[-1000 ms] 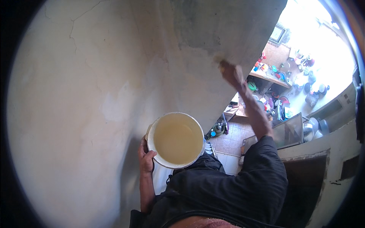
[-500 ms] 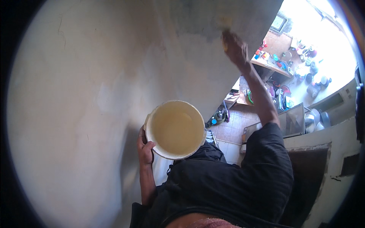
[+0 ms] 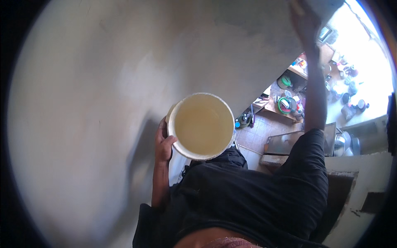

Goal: The person paints an indoor wall and corner using a brush dipped into a bucket of light-colored paint.

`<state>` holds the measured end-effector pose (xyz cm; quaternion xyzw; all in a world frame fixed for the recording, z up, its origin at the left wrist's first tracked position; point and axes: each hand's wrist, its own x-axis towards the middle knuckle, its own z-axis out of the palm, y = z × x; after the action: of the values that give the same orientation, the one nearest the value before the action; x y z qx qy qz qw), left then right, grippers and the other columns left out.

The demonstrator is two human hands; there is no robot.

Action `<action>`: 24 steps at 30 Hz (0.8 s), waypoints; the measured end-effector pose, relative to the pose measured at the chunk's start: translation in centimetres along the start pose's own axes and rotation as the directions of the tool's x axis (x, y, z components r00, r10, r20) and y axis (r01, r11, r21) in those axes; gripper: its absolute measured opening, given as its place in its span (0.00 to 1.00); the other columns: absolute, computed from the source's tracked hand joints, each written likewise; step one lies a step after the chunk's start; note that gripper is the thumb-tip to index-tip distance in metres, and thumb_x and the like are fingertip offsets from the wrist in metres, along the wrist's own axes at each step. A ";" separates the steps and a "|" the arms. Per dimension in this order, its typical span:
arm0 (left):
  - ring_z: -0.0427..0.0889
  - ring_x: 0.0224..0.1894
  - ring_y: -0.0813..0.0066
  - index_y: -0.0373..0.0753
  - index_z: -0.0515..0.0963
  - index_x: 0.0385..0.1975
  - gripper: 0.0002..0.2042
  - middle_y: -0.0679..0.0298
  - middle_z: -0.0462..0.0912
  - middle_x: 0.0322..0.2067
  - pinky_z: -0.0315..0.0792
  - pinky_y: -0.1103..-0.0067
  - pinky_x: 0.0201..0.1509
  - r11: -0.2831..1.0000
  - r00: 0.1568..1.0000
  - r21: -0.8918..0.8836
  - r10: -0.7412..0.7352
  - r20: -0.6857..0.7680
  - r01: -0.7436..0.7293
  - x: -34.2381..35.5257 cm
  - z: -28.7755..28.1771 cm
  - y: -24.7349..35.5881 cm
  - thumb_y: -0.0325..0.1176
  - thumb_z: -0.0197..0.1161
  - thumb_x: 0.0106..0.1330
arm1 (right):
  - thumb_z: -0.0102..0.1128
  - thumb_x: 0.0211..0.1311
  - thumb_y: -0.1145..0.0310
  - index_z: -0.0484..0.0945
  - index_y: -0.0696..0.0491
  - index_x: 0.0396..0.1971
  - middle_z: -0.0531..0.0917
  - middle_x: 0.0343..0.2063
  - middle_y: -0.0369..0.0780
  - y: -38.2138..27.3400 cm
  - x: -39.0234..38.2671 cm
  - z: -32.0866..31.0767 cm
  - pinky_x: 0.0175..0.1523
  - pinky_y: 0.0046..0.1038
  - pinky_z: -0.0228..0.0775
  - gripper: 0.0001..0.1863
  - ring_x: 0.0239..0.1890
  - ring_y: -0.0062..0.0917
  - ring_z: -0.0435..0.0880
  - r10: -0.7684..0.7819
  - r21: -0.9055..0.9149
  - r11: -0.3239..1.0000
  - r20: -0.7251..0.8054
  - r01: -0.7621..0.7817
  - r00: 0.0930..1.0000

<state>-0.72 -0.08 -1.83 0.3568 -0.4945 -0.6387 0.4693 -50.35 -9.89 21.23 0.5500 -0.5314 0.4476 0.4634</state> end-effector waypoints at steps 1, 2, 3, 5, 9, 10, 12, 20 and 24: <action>0.70 0.66 0.64 0.28 0.63 0.67 0.38 0.54 0.73 0.60 0.59 0.71 0.73 1.000 1.000 0.012 -0.001 -0.014 0.001 -0.2 0.0 0.3 0.23 0.54 0.46 | 0.64 0.61 0.75 0.85 0.52 0.38 0.87 0.40 0.42 -4.0 3.2 -3.4 0.44 0.30 0.80 0.07 0.41 0.33 0.88 -0.222 -0.210 0.949 0.082 0.234 0.972; 0.70 0.66 0.64 0.28 0.63 0.67 0.38 0.54 0.73 0.60 0.59 0.71 0.73 1.000 1.000 0.009 -0.001 -0.012 0.002 -0.2 0.4 0.5 0.23 0.54 0.46 | 0.63 0.60 0.74 0.86 0.50 0.38 0.87 0.40 0.43 -5.8 3.6 -4.8 0.43 0.31 0.80 0.08 0.40 0.33 0.88 -0.023 0.157 0.987 0.009 0.021 1.000; 0.70 0.66 0.65 0.28 0.63 0.67 0.38 0.54 0.73 0.60 0.59 0.71 0.73 1.000 1.000 0.013 -0.005 -0.027 0.005 -0.4 0.4 0.8 0.23 0.54 0.47 | 0.62 0.59 0.71 0.85 0.49 0.37 0.87 0.37 0.44 -8.3 4.4 -6.8 0.40 0.35 0.79 0.08 0.37 0.37 0.87 -0.169 0.079 0.984 0.105 0.161 0.980; 0.71 0.65 0.64 0.29 0.63 0.67 0.39 0.54 0.74 0.60 0.60 0.70 0.73 1.000 1.000 0.026 0.015 0.019 -0.016 0.0 0.5 1.0 0.23 0.55 0.47 | 0.67 0.59 0.64 0.87 0.42 0.44 0.89 0.41 0.36 -4.7 1.2 -6.7 0.47 0.30 0.82 0.13 0.39 0.29 0.90 -0.020 0.038 0.999 0.273 0.011 0.962; 0.71 0.66 0.64 0.28 0.62 0.68 0.40 0.54 0.74 0.61 0.60 0.71 0.72 0.998 0.998 -0.043 -0.051 0.041 0.053 0.2 0.9 1.1 0.24 0.56 0.46 | 0.69 0.54 0.79 0.87 0.52 0.38 0.89 0.37 0.39 -14.5 -3.9 -11.1 0.52 0.26 0.80 0.11 0.41 0.27 0.89 -0.019 0.490 0.742 0.698 -0.457 0.716; 0.70 0.66 0.64 0.27 0.62 0.68 0.40 0.53 0.74 0.61 0.59 0.71 0.72 0.997 0.998 -0.050 -0.050 0.045 0.052 0.3 0.9 0.9 0.24 0.56 0.45 | 0.71 0.52 0.78 0.88 0.54 0.37 0.90 0.37 0.39 -17.4 -4.9 -11.6 0.49 0.26 0.81 0.10 0.40 0.26 0.89 -0.032 0.451 0.678 0.808 -0.581 0.589; 0.70 0.66 0.64 0.28 0.62 0.68 0.41 0.54 0.73 0.61 0.59 0.72 0.72 0.998 1.000 -0.061 -0.022 0.014 0.022 -0.1 0.4 0.9 0.24 0.57 0.45 | 0.73 0.50 0.77 0.88 0.55 0.36 0.90 0.36 0.39 -20.9 -7.8 -10.3 0.46 0.27 0.81 0.11 0.37 0.25 0.89 -0.173 0.440 0.561 0.891 -0.701 0.421; 0.68 0.68 0.67 0.30 0.62 0.69 0.41 0.56 0.72 0.64 0.56 0.71 0.75 0.997 0.997 -0.029 -0.075 0.022 0.076 0.3 0.4 1.0 0.22 0.59 0.46 | 0.70 0.51 0.70 0.87 0.58 0.37 0.87 0.29 0.48 -26.0 -17.1 -6.6 0.39 0.33 0.80 0.13 0.31 0.38 0.88 -0.280 0.416 0.633 0.909 -0.653 0.308; 0.68 0.67 0.64 0.30 0.64 0.67 0.41 0.55 0.72 0.62 0.56 0.72 0.74 0.998 0.998 -0.028 -0.059 -0.016 0.058 0.0 0.5 0.7 0.23 0.58 0.43 | 0.67 0.52 0.71 0.86 0.59 0.34 0.86 0.27 0.51 -26.4 -18.0 -6.2 0.36 0.38 0.79 0.11 0.29 0.42 0.86 -0.312 0.450 0.629 0.893 -0.633 0.325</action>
<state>-1.03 -0.02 -1.03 0.3702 -0.4710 -0.6557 0.4595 -24.60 -0.61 3.67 0.7714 -0.5134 0.2738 -0.2578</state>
